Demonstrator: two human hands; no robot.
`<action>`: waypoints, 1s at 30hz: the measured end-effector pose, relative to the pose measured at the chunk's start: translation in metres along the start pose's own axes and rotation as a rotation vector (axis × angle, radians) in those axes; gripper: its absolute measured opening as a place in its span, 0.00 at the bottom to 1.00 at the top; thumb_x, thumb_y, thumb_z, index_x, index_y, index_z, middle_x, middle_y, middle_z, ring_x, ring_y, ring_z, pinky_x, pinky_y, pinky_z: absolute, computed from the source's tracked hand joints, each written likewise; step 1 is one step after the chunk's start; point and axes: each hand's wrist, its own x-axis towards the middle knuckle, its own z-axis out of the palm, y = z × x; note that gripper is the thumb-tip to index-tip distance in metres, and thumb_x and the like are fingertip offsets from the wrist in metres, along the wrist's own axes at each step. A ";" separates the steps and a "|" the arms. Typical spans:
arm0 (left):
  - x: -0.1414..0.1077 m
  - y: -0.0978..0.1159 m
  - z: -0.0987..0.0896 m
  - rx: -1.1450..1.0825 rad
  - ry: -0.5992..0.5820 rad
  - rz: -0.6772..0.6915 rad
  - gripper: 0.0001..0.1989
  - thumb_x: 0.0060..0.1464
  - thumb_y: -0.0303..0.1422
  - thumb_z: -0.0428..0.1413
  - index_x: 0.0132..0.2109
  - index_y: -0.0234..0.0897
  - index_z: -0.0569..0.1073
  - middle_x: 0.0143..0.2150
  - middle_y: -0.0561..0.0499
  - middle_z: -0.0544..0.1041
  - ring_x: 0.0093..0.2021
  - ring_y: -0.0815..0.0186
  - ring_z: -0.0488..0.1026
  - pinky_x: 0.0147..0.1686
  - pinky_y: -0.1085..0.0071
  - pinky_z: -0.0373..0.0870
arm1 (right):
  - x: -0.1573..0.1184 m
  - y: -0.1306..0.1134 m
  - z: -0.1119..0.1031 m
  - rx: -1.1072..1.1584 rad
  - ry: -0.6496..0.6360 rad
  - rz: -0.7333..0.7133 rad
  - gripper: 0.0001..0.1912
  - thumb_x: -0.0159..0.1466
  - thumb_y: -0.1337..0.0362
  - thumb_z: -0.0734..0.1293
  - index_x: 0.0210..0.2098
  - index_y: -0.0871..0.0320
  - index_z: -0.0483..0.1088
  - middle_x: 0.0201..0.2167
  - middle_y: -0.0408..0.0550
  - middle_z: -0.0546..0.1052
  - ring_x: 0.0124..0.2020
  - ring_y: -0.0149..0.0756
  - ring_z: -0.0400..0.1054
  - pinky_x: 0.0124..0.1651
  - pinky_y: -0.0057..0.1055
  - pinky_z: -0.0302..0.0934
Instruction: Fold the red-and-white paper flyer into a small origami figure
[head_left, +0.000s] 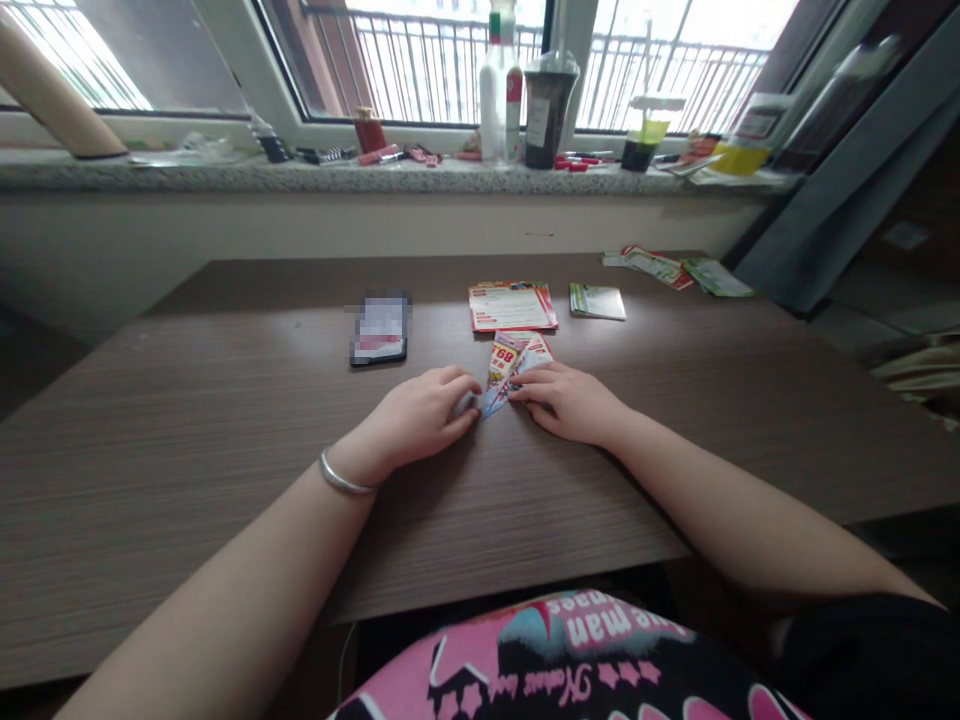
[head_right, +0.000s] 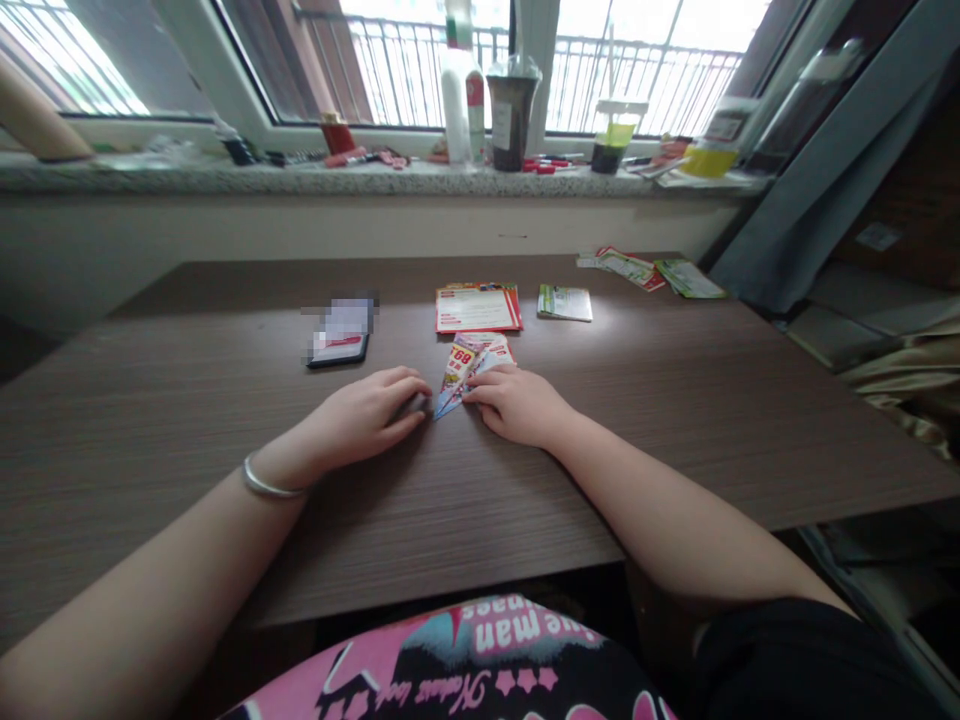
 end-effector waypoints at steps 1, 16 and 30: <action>0.000 0.001 0.003 0.003 0.032 -0.024 0.18 0.62 0.37 0.49 0.56 0.37 0.69 0.56 0.43 0.71 0.54 0.59 0.70 0.55 0.62 0.68 | 0.000 -0.001 0.000 0.022 -0.003 -0.024 0.17 0.65 0.68 0.61 0.50 0.56 0.75 0.55 0.48 0.75 0.57 0.40 0.66 0.60 0.40 0.60; 0.000 0.003 0.027 0.139 -0.148 -0.141 0.41 0.59 0.57 0.45 0.69 0.32 0.54 0.71 0.41 0.51 0.71 0.52 0.48 0.68 0.55 0.47 | 0.001 -0.002 0.001 0.179 0.015 -0.141 0.13 0.64 0.69 0.62 0.42 0.54 0.77 0.49 0.47 0.79 0.52 0.39 0.70 0.56 0.40 0.64; 0.006 0.015 0.039 0.125 -0.110 -0.243 0.48 0.55 0.60 0.46 0.70 0.28 0.50 0.72 0.36 0.48 0.71 0.50 0.46 0.67 0.50 0.46 | 0.003 -0.001 -0.001 0.152 0.007 -0.098 0.14 0.65 0.67 0.62 0.44 0.52 0.78 0.50 0.46 0.78 0.53 0.38 0.69 0.56 0.39 0.63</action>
